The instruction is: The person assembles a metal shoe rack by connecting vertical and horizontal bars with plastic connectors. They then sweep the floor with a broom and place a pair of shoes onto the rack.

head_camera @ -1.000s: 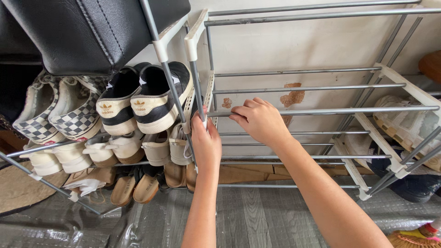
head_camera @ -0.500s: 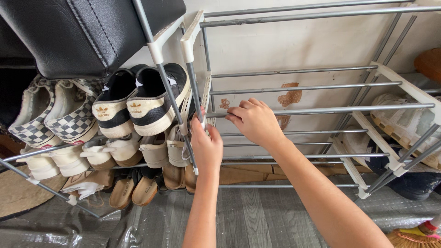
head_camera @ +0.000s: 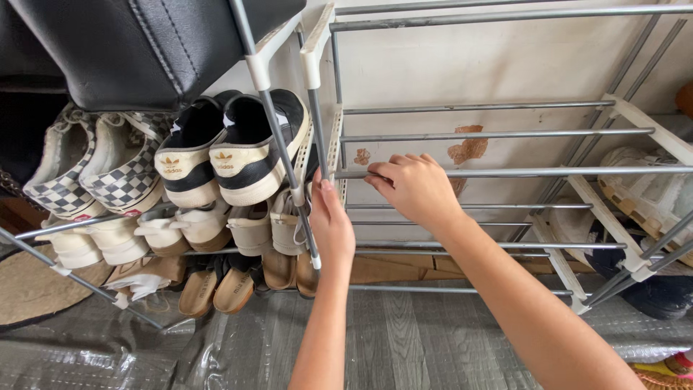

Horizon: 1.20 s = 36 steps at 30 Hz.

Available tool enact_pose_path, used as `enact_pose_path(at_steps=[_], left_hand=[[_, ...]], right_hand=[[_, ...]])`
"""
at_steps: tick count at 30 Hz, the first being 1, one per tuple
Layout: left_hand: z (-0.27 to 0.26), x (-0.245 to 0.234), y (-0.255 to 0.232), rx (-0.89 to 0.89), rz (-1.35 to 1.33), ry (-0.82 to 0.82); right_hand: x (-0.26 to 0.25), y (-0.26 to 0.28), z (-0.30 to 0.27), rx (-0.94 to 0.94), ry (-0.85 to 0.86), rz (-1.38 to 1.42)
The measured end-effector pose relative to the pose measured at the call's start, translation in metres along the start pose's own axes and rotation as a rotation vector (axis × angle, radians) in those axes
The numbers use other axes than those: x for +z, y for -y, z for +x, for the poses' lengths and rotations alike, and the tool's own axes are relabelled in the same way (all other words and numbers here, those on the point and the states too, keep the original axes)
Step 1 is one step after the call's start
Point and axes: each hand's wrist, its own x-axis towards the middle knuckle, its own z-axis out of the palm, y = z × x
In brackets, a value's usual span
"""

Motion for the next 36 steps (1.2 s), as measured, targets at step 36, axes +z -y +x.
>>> enact_pose_path(at_steps=[36], left_hand=[[-0.201,-0.017,0.233,-0.575,0.351,-0.222]], right_hand=[[0.007,-0.275,-0.436,1.4,0.536,-0.163]])
